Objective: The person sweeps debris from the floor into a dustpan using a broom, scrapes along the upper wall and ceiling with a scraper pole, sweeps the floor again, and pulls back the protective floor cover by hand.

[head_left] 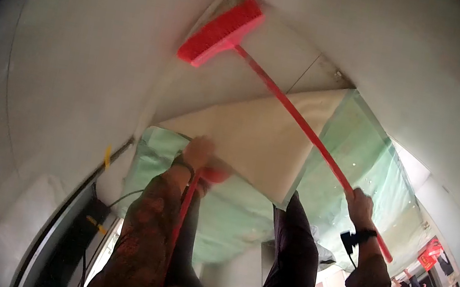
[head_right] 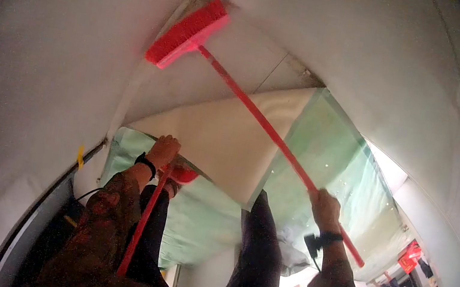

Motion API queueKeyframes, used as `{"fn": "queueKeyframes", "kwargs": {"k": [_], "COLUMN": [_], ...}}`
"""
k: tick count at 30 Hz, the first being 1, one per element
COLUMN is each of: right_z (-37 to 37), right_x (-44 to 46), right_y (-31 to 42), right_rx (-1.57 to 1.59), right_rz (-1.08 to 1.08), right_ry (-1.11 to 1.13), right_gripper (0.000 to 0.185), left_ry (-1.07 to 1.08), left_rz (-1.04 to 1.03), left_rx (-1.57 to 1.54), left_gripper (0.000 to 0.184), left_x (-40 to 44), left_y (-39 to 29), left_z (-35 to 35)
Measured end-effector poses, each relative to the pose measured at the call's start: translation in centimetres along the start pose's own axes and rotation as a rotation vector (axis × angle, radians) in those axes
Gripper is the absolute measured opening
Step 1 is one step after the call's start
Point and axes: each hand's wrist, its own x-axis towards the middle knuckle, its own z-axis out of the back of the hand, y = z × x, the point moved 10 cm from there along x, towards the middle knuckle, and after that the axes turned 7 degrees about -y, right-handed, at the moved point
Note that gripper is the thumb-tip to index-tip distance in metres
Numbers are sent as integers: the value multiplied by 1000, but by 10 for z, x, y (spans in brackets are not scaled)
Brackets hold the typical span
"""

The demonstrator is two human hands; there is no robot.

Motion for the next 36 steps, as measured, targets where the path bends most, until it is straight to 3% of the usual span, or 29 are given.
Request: {"fn": "queueKeyframes", "kwargs": {"k": [2, 6, 10, 14, 17, 25, 27, 29, 31, 33, 34, 36], "right_z": [8, 13, -21, -29, -31, -14, -9, -2, 19, 17, 24, 31], "right_x": [-30, -65, -45, 10, 1, -86, -111, -131, -149, -171, -182, -197], "right_y": [-26, -52, -32, 51, 46, -20, -28, -33, -30, -42, -40, -57], "right_rx": [3, 3, 18, 51, 105, 157, 85, 116, 171, 170, 202, 192], "right_rz": [3, -70, -49, -30, -32, -24, 6, -31, -82, -162, -163, -168], "right_ry": [-2, 62, 59, -1, 5, 8, -35, 1, -2, 45, 63, 60], "right_gripper": [36, 34, 37, 40, 40, 33, 35, 36, 36, 36, 37, 40], "left_ry": [103, 39, -37, -48, 60, 27, 88, 226, 72, 465, 466, 496], "left_rz": [5, 68, 83, 34, 101, 197, 232, 93, 144, 320, 311, 483], "left_rx": [2, -22, -67, -118, -75, -239, -268, -262, -573, -455, -445, -418], "left_gripper": [8, 8, 8, 7, 8, 19, 20, 26, 32, 39, 39, 51], "left_x": [8, 5, 8, 10, 10, -9, -25, -35, -64, -117, -139, -191], "left_y": [-2, 1, -2, -9, -8, -17, -25, -75, -53, -23, -18, -7], "left_z": [-10, -30, -21, -32, -29, 23, 67, 179, 147, 98, 109, 129]}}
